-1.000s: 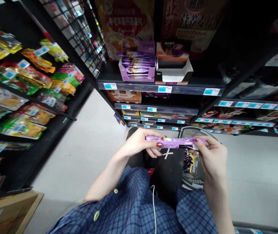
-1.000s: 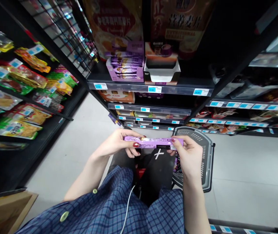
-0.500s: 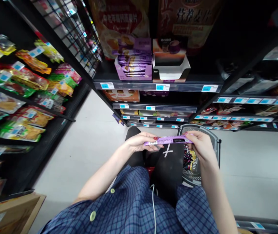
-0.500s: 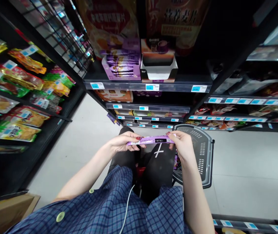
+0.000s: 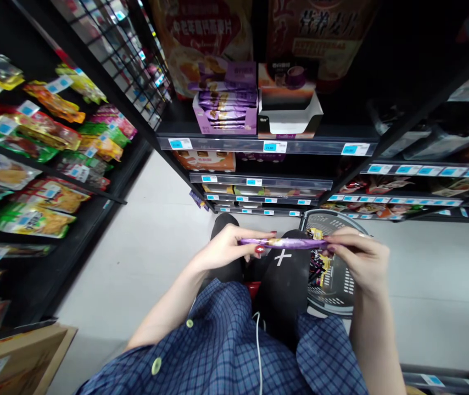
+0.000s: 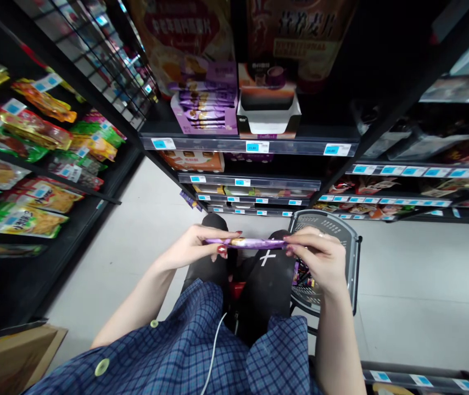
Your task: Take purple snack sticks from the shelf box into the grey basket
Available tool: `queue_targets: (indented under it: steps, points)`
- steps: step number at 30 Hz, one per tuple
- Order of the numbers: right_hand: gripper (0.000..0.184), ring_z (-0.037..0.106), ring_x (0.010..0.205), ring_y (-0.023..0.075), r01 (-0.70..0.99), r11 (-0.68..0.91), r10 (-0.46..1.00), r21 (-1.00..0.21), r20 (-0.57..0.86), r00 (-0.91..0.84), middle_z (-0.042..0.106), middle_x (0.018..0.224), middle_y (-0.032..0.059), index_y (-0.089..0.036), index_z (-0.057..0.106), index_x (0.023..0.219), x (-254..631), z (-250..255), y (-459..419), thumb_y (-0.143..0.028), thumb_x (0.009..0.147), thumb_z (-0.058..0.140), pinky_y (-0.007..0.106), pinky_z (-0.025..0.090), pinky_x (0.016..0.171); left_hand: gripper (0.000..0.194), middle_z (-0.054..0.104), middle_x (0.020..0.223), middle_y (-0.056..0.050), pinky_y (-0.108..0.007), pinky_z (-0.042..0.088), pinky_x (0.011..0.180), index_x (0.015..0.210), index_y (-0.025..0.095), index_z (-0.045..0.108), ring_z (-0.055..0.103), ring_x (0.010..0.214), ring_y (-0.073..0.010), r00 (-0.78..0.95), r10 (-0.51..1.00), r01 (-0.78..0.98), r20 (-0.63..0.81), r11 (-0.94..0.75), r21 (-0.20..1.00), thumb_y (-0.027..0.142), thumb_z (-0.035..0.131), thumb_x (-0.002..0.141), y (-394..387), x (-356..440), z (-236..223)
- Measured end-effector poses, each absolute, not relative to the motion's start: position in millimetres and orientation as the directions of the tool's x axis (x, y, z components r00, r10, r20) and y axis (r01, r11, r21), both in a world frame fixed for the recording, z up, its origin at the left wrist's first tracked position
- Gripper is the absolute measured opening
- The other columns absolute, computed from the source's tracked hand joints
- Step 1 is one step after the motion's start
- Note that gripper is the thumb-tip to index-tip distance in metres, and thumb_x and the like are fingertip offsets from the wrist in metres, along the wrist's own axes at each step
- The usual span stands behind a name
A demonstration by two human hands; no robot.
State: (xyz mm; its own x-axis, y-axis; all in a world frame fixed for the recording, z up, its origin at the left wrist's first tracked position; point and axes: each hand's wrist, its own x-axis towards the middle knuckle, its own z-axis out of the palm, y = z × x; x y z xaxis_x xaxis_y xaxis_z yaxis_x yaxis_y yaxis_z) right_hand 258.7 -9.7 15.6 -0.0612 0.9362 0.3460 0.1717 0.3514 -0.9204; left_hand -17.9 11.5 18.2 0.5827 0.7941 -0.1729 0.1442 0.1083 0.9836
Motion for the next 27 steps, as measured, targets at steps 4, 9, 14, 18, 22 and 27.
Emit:
queue_targets:
  steps: [4, 9, 14, 18, 22, 27]
  points:
    - [0.018, 0.062, 0.078, 0.0161, 0.141, 0.439, 0.896, -0.887, 0.419, -0.149, 0.067, 0.083, 0.0022, -0.027, 0.074, 0.082, 259.9, 26.0, -10.1, -0.014, 0.071, 0.07, 0.029, 0.052, 0.065, 0.039, 0.068, 0.108, -0.009, -0.025, 0.049, 0.078, 0.12, 0.015, 0.061, 0.063, 0.088, -0.015, 0.645, 0.741, 0.172, -0.187, 0.098, 0.98, 0.032, 0.053, 0.086, 5.5, -13.6, 21.8]
    - [0.015, 0.059, 0.093, 0.0177, 0.023, 0.361, 0.924, -0.932, 0.355, -0.143, 0.064, 0.095, 0.0027, -0.026, 0.071, 0.085, 251.0, 30.9, 6.8, -0.017, 0.076, 0.065, 0.031, 0.05, 0.075, 0.03, 0.068, 0.086, -0.005, -0.026, 0.05, 0.071, 0.1, 0.012, 0.063, 0.065, 0.08, -0.0183, 0.701, 0.652, 0.163, -0.289, 0.249, 0.955, 0.033, 0.06, 0.08, -13.4, 11.4, 17.2]
    - [0.021, 0.062, 0.099, 0.0187, 0.099, 0.307, 0.952, -0.946, 0.307, -0.02, 0.068, 0.1, 0.0029, -0.026, 0.073, 0.084, 236.3, 40.6, 26.4, -0.01, 0.073, 0.066, 0.032, 0.052, 0.083, 0.026, 0.064, 0.076, -0.003, -0.032, 0.055, 0.064, 0.088, 0.014, 0.054, 0.068, 0.074, -0.0216, 0.542, 0.735, -0.035, -0.406, 0.503, 0.863, 0.034, 0.066, 0.075, -35.9, 39.2, 9.5]
    - [0.02, 0.066, 0.089, 0.017, 0.181, 0.281, 0.952, -0.943, 0.297, 0.073, 0.072, 0.089, 0.0018, -0.024, 0.074, 0.078, 227.2, 45.3, 33.3, -0.007, 0.069, 0.068, 0.032, 0.055, 0.081, 0.03, 0.067, 0.089, -0.006, -0.034, 0.056, 0.07, 0.091, 0.015, 0.055, 0.069, 0.083, -0.0232, 0.483, 0.763, -0.118, -0.43, 0.543, 0.831, 0.032, 0.069, 0.072, -44.4, 49.7, 7.5]
    - [0.018, 0.068, 0.085, 0.0174, 0.137, 0.21, 0.97, -0.968, 0.224, 0.094, 0.073, 0.084, 0.0013, -0.022, 0.073, 0.075, 226.1, 41.9, 35.8, -0.007, 0.066, 0.069, 0.033, 0.056, 0.081, 0.033, 0.068, 0.089, -0.007, -0.033, 0.057, 0.069, 0.09, 0.014, 0.057, 0.069, 0.08, -0.0227, 0.476, 0.75, -0.155, -0.46, 0.586, 0.795, 0.033, 0.072, 0.068, -44.5, 51.0, 6.8]
    - [0.014, 0.068, 0.086, 0.0186, 0.127, 0.172, 0.977, -0.977, 0.186, 0.105, 0.073, 0.085, 0.0019, -0.022, 0.073, 0.072, 228.8, 37.6, 36.4, -0.01, 0.064, 0.071, 0.034, 0.057, 0.082, 0.034, 0.069, 0.087, -0.007, -0.031, 0.057, 0.065, 0.089, 0.013, 0.058, 0.07, 0.077, -0.0218, 0.476, 0.739, -0.15, -0.477, 0.603, 0.783, 0.033, 0.073, 0.067, -42.1, 49.9, 6.2]
